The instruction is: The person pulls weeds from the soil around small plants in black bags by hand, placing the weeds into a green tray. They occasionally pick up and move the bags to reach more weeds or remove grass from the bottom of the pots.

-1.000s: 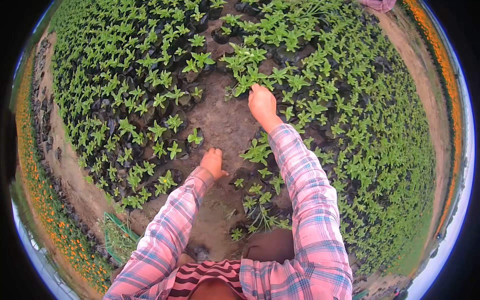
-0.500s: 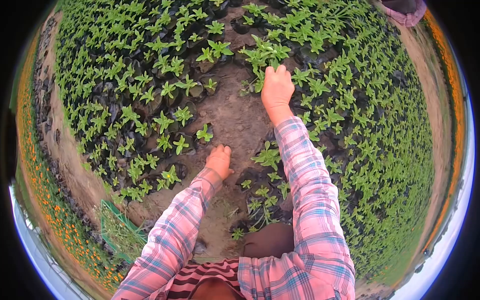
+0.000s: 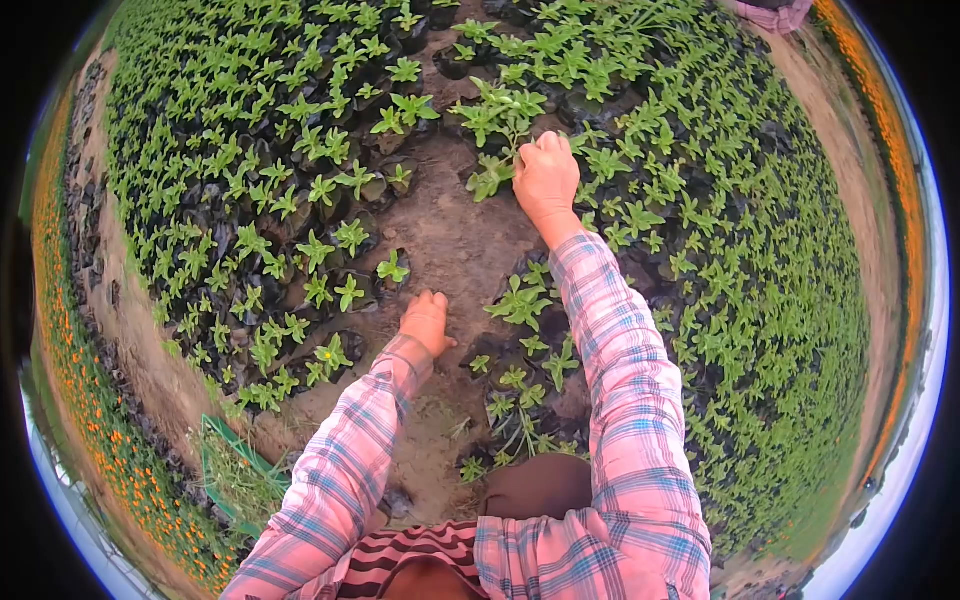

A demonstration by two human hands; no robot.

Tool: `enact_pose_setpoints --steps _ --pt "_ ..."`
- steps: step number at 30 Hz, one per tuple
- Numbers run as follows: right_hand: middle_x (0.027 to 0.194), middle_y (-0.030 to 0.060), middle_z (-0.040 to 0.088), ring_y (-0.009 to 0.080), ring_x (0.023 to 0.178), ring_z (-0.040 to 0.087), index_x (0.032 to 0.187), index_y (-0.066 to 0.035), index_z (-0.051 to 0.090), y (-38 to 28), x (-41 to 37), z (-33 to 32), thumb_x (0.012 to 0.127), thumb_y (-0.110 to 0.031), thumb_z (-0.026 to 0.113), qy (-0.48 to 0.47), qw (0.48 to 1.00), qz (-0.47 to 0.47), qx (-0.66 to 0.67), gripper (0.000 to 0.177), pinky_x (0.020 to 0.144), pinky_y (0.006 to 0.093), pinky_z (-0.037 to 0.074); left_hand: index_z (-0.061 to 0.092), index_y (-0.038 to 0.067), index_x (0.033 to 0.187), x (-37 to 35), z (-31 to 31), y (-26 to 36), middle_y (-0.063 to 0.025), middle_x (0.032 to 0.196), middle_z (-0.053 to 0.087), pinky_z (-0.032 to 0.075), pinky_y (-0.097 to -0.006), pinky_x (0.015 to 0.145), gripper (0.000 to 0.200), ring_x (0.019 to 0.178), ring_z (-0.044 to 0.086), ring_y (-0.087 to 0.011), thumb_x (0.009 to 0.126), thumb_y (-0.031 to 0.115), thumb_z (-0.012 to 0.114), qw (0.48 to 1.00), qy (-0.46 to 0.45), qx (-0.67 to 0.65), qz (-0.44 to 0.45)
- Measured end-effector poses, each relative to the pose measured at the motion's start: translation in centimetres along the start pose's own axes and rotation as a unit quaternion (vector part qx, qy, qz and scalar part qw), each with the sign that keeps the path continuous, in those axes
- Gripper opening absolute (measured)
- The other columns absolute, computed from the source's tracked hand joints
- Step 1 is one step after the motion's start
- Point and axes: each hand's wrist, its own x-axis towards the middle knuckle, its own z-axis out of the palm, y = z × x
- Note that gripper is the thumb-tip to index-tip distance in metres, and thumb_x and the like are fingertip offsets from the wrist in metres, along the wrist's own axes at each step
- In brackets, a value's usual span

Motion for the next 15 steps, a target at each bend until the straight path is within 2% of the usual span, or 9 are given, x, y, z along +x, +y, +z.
enact_pose_setpoints --steps 4,5,7,8,9,11,12,13,15 --pt "0.076 0.0073 0.05 0.027 0.075 0.052 0.066 -0.008 0.06 -1.3 -1.5 -3.4 0.061 -0.012 0.074 0.102 0.987 0.077 0.094 0.015 0.064 0.0395 0.044 0.048 0.01 0.117 0.1 -0.1 0.2 -0.0113 0.119 0.048 0.047 -0.0411 0.093 0.074 0.116 0.049 -0.0312 0.058 0.031 0.088 1.0 -0.011 0.025 -0.014" --pt "0.076 0.0073 0.05 0.027 0.075 0.052 0.066 -0.008 0.06 -1.4 -2.0 -4.1 0.061 -0.012 0.074 0.108 0.987 0.079 0.089 0.015 0.064 0.0395 0.044 0.048 0.01 0.117 0.1 -0.2 0.3 -0.0113 0.119 0.048 0.047 -0.0411 0.093 0.074 0.116 0.049 -0.0312 0.058 0.031 0.088 1.0 -0.009 0.029 -0.007" --pt "0.076 0.0081 0.05 0.0278 0.074 0.052 0.066 -0.006 0.061 -1.8 -2.8 -6.1 0.065 -0.015 0.074 0.098 0.964 0.164 0.185 0.016 0.063 0.0384 0.044 0.047 0.008 0.117 0.0 -0.4 0.3 -0.0126 0.121 0.048 0.046 -0.0408 0.095 0.075 0.118 0.048 -0.033 0.059 0.031 0.088 0.999 -0.013 0.03 -0.007" --pt "0.076 0.0081 0.052 0.0249 0.072 0.054 0.068 -0.004 0.062 -2.0 -3.3 -7.3 0.068 -0.017 0.075 0.071 0.934 0.252 0.242 0.018 0.064 0.0348 0.043 0.048 0.007 0.117 0.0 -0.6 0.3 -0.0149 0.123 0.048 0.045 -0.0403 0.096 0.074 0.118 0.048 -0.0343 0.061 0.034 0.087 0.999 -0.016 0.032 -0.003" --pt "0.076 0.0081 0.052 0.0249 0.072 0.054 0.068 -0.004 0.062 -1.8 -4.0 -8.6 0.068 -0.017 0.075 0.077 0.935 0.251 0.237 0.018 0.064 0.0348 0.043 0.048 0.007 0.117 0.0 -0.7 0.2 -0.0149 0.123 0.048 0.045 -0.0403 0.096 0.074 0.118 0.048 -0.0343 0.061 0.034 0.087 0.999 -0.013 0.033 0.004" --pt "0.08 0.0029 0.057 0.0128 0.07 0.051 0.075 -0.001 0.063 -1.4 -5.5 -11.3 0.073 -0.013 0.073 -0.038 0.881 0.328 0.34 0.015 0.065 0.0275 0.041 0.048 0.007 0.118 0.0 -0.6 0.0 -0.0167 0.125 0.048 0.044 -0.0399 0.097 0.072 0.118 0.049 -0.0347 0.064 0.039 0.084 0.999 -0.011 0.033 0.021" --pt "0.082 0.0027 0.061 0.0113 0.073 0.054 0.076 0.0 0.065 -1.8 -6.0 -13.0 0.075 -0.009 0.072 -0.062 0.849 0.367 0.376 0.011 0.068 0.0257 0.043 0.052 0.005 0.114 0.1 -0.3 -0.2 -0.0179 0.119 0.053 0.046 -0.0405 0.094 0.065 0.112 0.054 -0.0342 0.069 0.043 0.079 0.998 0.013 0.049 0.031" --pt "0.082 0.0027 0.061 0.0113 0.073 0.054 0.076 0.0 0.065 -2.1 -6.8 -14.2 0.075 -0.009 0.072 -0.058 0.85 0.367 0.372 0.011 0.068 0.0257 0.043 0.052 0.005 0.114 0.4 -0.3 -0.4 -0.0179 0.119 0.053 0.046 -0.0405 0.094 0.065 0.112 0.054 -0.0342 0.069 0.043 0.079 0.998 0.014 0.05 0.038" --pt "0.081 0.0032 0.065 0.0103 0.076 0.057 0.077 0.0 0.066 -2.3 -8.6 -16.5 0.077 -0.008 0.07 -0.117 0.759 0.414 0.489 0.009 0.072 0.025 0.045 0.05 0.004 0.116 0.8 -0.5 -0.4 -0.019 0.108 0.058 0.048 -0.0405 0.084 0.069 0.099 0.058 -0.0371 0.069 0.045 0.077 0.996 -0.024 -0.073 0.05"
